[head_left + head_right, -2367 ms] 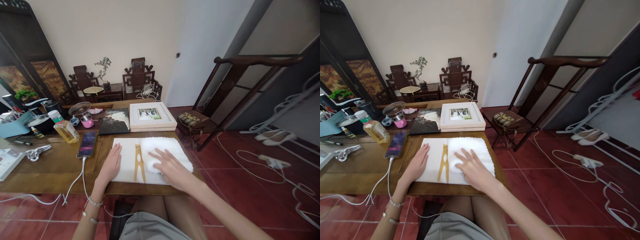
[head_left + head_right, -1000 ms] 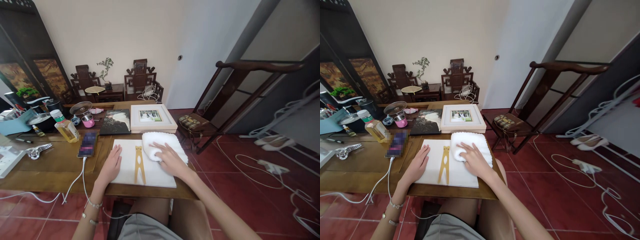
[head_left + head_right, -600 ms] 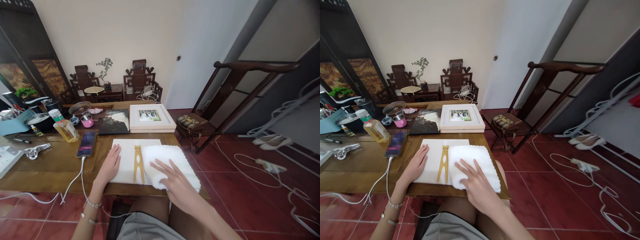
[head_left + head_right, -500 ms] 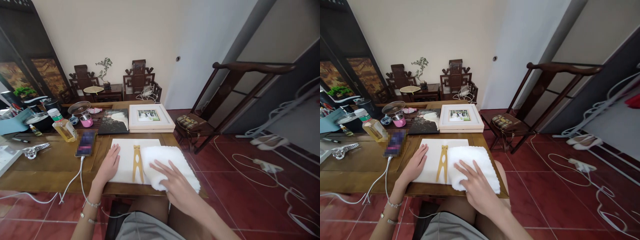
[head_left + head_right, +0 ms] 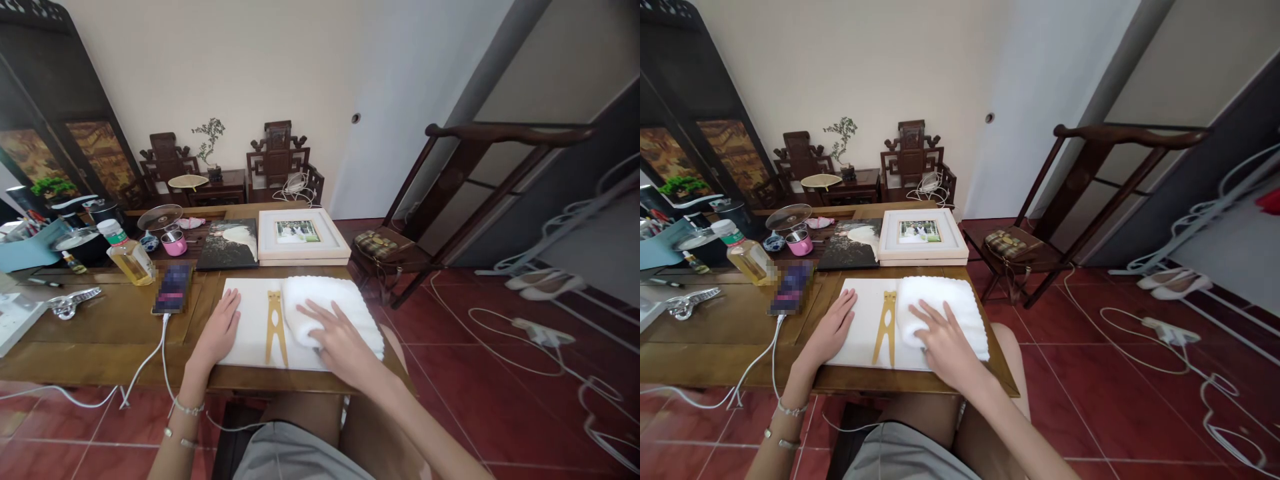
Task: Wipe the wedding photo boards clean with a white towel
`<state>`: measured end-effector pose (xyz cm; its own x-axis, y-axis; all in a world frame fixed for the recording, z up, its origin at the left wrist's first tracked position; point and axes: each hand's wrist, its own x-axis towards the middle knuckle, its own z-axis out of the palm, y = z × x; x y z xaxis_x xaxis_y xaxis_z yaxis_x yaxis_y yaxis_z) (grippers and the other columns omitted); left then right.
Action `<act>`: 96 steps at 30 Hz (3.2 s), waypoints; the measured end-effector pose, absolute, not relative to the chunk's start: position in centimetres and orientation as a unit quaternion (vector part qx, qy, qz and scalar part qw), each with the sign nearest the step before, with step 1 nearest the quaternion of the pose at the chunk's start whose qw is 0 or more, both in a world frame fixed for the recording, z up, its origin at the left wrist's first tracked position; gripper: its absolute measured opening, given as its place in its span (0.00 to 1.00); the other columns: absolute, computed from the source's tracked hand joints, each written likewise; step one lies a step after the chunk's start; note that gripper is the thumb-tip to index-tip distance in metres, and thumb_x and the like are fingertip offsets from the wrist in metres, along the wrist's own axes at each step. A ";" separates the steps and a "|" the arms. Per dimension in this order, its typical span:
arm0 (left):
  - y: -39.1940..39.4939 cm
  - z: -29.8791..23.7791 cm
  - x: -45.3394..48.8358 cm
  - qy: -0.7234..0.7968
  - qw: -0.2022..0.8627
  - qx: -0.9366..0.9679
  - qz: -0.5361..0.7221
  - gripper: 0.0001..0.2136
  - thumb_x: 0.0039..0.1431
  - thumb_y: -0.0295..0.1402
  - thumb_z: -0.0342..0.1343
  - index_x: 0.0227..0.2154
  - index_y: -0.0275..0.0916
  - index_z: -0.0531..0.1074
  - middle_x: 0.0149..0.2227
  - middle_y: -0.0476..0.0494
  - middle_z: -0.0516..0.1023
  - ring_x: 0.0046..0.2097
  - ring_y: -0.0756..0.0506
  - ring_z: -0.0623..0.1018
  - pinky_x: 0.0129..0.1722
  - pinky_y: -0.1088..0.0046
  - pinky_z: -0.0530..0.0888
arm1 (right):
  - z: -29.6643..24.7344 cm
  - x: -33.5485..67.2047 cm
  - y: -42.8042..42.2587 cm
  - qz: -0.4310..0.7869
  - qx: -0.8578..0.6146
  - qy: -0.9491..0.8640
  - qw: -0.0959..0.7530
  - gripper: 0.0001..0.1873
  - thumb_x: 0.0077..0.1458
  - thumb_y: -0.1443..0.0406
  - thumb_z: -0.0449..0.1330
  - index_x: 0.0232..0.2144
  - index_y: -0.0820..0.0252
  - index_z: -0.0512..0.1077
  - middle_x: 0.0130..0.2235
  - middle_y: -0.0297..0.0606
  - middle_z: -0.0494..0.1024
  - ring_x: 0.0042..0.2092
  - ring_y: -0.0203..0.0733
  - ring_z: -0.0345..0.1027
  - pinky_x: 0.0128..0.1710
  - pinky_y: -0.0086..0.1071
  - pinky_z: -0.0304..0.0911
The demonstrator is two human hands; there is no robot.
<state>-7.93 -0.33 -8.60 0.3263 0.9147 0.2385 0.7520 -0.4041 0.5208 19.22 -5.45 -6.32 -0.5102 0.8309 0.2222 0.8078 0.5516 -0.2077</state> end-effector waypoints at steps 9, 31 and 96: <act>-0.3 -8.8 -7.9 0.512 0.152 0.805 0.259 0.22 0.65 0.35 0.37 0.59 0.32 0.57 0.64 0.37 0.55 0.66 0.44 0.52 0.64 0.58 0.52 | -5.5 19.4 -11.1 0.062 -0.432 -0.891 0.126 0.20 0.35 0.81 0.46 0.25 0.59 0.72 0.63 0.34 0.58 0.65 0.46 0.41 0.62 0.56 0.38; 0.1 -9.1 -7.6 0.521 0.142 0.803 0.252 0.21 0.64 0.32 0.38 0.58 0.31 0.59 0.63 0.34 0.56 0.65 0.42 0.52 0.63 0.56 0.53 | -6.3 17.8 -9.8 0.052 -0.439 -0.881 0.170 0.20 0.35 0.80 0.47 0.26 0.60 0.72 0.62 0.39 0.58 0.65 0.49 0.41 0.62 0.57 0.36; 0.6 -7.7 -7.8 0.562 0.248 0.695 0.373 0.25 0.65 0.42 0.35 0.60 0.34 0.55 0.63 0.41 0.56 0.64 0.46 0.57 0.63 0.64 0.53 | -5.0 9.1 -1.4 0.017 -0.393 -0.917 0.064 0.20 0.48 0.77 0.52 0.42 0.59 0.74 0.62 0.45 0.58 0.64 0.57 0.44 0.58 0.62 0.40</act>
